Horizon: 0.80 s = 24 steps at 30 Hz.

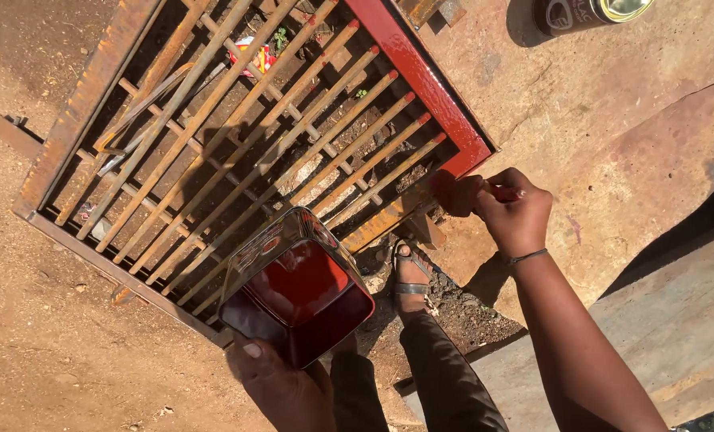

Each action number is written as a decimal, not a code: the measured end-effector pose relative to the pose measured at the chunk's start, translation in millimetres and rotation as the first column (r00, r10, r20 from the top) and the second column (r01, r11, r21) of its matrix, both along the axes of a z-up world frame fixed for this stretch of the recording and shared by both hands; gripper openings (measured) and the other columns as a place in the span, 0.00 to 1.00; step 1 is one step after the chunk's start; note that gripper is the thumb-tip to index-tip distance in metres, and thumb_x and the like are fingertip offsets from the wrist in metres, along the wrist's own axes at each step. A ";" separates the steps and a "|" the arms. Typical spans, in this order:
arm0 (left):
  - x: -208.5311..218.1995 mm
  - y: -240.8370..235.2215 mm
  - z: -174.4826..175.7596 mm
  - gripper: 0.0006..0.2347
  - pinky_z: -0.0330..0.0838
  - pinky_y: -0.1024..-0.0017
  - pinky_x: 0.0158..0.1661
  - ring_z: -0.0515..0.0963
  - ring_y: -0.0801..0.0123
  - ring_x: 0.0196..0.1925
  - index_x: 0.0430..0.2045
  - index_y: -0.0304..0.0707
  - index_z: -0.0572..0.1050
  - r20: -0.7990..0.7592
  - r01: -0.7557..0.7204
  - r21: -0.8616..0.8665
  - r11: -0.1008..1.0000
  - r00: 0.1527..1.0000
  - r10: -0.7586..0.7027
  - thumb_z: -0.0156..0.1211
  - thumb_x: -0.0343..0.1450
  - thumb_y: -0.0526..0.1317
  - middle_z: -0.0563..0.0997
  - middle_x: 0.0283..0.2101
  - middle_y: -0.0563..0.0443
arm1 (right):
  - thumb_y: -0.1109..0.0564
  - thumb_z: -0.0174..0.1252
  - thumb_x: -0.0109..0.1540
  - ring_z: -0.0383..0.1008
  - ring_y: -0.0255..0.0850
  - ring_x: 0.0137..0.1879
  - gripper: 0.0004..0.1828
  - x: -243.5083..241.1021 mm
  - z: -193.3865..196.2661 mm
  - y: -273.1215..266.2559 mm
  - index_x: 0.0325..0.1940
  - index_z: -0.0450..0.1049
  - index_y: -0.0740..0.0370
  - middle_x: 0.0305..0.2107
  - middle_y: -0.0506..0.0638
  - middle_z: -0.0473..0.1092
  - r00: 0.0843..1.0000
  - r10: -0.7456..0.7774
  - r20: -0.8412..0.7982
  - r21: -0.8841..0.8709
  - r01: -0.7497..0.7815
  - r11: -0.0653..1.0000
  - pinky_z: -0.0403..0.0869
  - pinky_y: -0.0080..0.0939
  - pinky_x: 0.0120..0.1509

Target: Painting a metal gate frame with red paint using a brush.

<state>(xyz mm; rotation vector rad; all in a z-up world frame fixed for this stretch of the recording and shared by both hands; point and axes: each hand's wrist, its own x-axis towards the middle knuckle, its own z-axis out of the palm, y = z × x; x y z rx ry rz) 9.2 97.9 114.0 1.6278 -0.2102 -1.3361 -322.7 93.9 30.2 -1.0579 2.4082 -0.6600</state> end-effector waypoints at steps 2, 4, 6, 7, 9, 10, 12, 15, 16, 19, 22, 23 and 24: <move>-1.2 -10.4 7.9 0.36 0.79 0.60 0.47 0.79 0.55 0.53 0.64 0.28 0.63 -0.038 -0.008 -0.043 0.999 0.999 0.006 0.52 0.72 0.64 0.73 0.56 0.38 | 0.59 0.70 0.64 0.73 0.31 0.33 0.11 -0.4 8.5 -7.2 0.38 0.76 0.70 0.25 0.54 0.76 0.998 -0.004 -0.063 -0.034 0.002 0.999 0.73 0.33 0.36; 2.4 -8.0 9.3 0.36 0.80 0.58 0.47 0.79 0.54 0.54 0.64 0.29 0.62 -0.068 -0.010 -0.063 0.998 0.998 0.006 0.54 0.71 0.63 0.74 0.57 0.38 | 0.57 0.69 0.66 0.72 0.29 0.35 0.12 7.0 8.4 -4.7 0.38 0.76 0.70 0.25 0.54 0.76 0.993 -0.013 -0.119 -0.046 0.008 0.999 0.73 0.33 0.38; 4.8 -3.3 2.0 0.36 0.79 0.58 0.49 0.78 0.55 0.55 0.63 0.29 0.62 -0.053 -0.047 -0.031 0.998 0.998 0.045 0.55 0.71 0.63 0.74 0.58 0.39 | 0.56 0.69 0.63 0.76 0.33 0.32 0.12 14.5 4.5 -1.7 0.37 0.74 0.66 0.24 0.53 0.75 0.994 0.083 -0.070 0.004 -0.083 0.997 0.73 0.36 0.36; 2.9 -9.2 10.2 0.36 0.79 0.58 0.49 0.78 0.55 0.55 0.63 0.29 0.62 -0.059 -0.044 -0.034 0.998 0.997 0.042 0.55 0.71 0.63 0.74 0.58 0.39 | 0.56 0.69 0.63 0.76 0.33 0.32 0.12 27.7 2.0 3.5 0.37 0.74 0.66 0.24 0.53 0.75 0.994 0.080 -0.077 0.001 -0.080 0.997 0.73 0.36 0.36; -1.5 -21.0 25.8 0.37 0.81 0.56 0.45 0.80 0.52 0.52 0.62 0.29 0.64 -0.067 -0.015 -0.019 1.000 0.998 0.013 0.54 0.70 0.65 0.76 0.55 0.37 | 0.53 0.72 0.57 0.75 0.46 0.28 0.16 53.6 -6.6 7.9 0.32 0.71 0.64 0.19 0.55 0.71 0.909 0.394 -0.136 0.098 -0.384 0.918 0.73 0.42 0.35; 1.3 -17.6 20.2 0.37 0.81 0.56 0.45 0.80 0.52 0.52 0.62 0.29 0.64 -0.064 -0.018 -0.020 1.000 0.998 0.017 0.54 0.70 0.65 0.76 0.55 0.37 | 0.53 0.72 0.57 0.75 0.46 0.28 0.16 57.8 -5.4 9.0 0.32 0.71 0.64 0.19 0.55 0.71 0.908 0.397 -0.134 0.096 -0.387 0.917 0.73 0.42 0.35; 5.8 -9.4 8.1 0.37 0.81 0.56 0.48 0.79 0.52 0.54 0.63 0.28 0.64 -0.033 -0.036 -0.049 0.998 0.999 0.034 0.55 0.70 0.65 0.74 0.56 0.37 | 0.51 0.70 0.60 0.74 0.40 0.25 0.16 64.8 -2.8 14.5 0.32 0.72 0.63 0.21 0.55 0.72 0.980 0.201 0.013 0.036 -0.201 0.979 0.73 0.40 0.33; 8.8 -6.4 3.8 0.38 0.81 0.56 0.49 0.79 0.53 0.55 0.62 0.29 0.64 -0.017 -0.035 -0.031 0.999 0.999 0.034 0.55 0.69 0.66 0.73 0.57 0.37 | 0.51 0.71 0.64 0.66 0.40 0.27 0.19 35.9 -28.0 26.4 0.32 0.70 0.64 0.19 0.57 0.70 0.990 0.049 -0.131 0.102 -0.035 0.994 0.72 0.40 0.34; 8.6 -8.4 7.4 0.38 0.81 0.56 0.49 0.79 0.53 0.55 0.62 0.29 0.64 -0.014 -0.033 -0.030 0.999 0.999 0.032 0.55 0.69 0.66 0.73 0.57 0.37 | 0.51 0.71 0.64 0.66 0.40 0.27 0.19 31.9 -21.1 22.6 0.32 0.70 0.64 0.19 0.57 0.70 0.991 0.047 -0.128 0.104 -0.034 0.994 0.72 0.40 0.34; 9.3 -14.4 12.9 0.38 0.82 0.57 0.47 0.79 0.56 0.54 0.62 0.31 0.64 0.037 -0.039 0.062 0.997 0.999 0.037 0.53 0.68 0.67 0.72 0.56 0.39 | 0.50 0.66 0.68 0.73 0.27 0.29 0.17 25.3 -6.5 11.9 0.32 0.70 0.61 0.21 0.54 0.73 0.994 -0.102 0.029 -0.055 0.104 0.993 0.72 0.35 0.34; 10.7 -10.2 10.4 0.37 0.80 0.60 0.47 0.79 0.56 0.54 0.65 0.36 0.60 0.038 0.004 0.062 0.998 0.999 -0.006 0.54 0.69 0.66 0.73 0.58 0.39 | 0.52 0.66 0.75 0.76 0.31 0.34 0.19 37.7 -1.0 20.3 0.34 0.70 0.61 0.28 0.51 0.75 0.986 0.031 -0.165 -0.199 -0.064 0.978 0.73 0.35 0.40; 10.2 -8.9 8.3 0.37 0.79 0.60 0.46 0.79 0.56 0.54 0.65 0.35 0.59 0.030 -0.020 0.059 0.998 0.999 0.018 0.53 0.69 0.65 0.73 0.58 0.39 | 0.54 0.67 0.68 0.73 0.42 0.30 0.16 48.7 -4.4 23.6 0.31 0.69 0.61 0.23 0.53 0.70 0.934 0.214 -0.286 -0.081 -0.246 0.966 0.72 0.41 0.36; 9.0 -6.7 6.4 0.37 0.79 0.60 0.44 0.79 0.56 0.53 0.65 0.34 0.59 0.021 -0.047 0.058 0.997 0.999 0.046 0.53 0.69 0.65 0.73 0.58 0.38 | 0.56 0.68 0.61 0.70 0.53 0.26 0.14 58.7 -7.1 26.7 0.29 0.69 0.62 0.17 0.55 0.65 0.834 0.399 -0.381 0.059 -0.409 0.911 0.70 0.48 0.32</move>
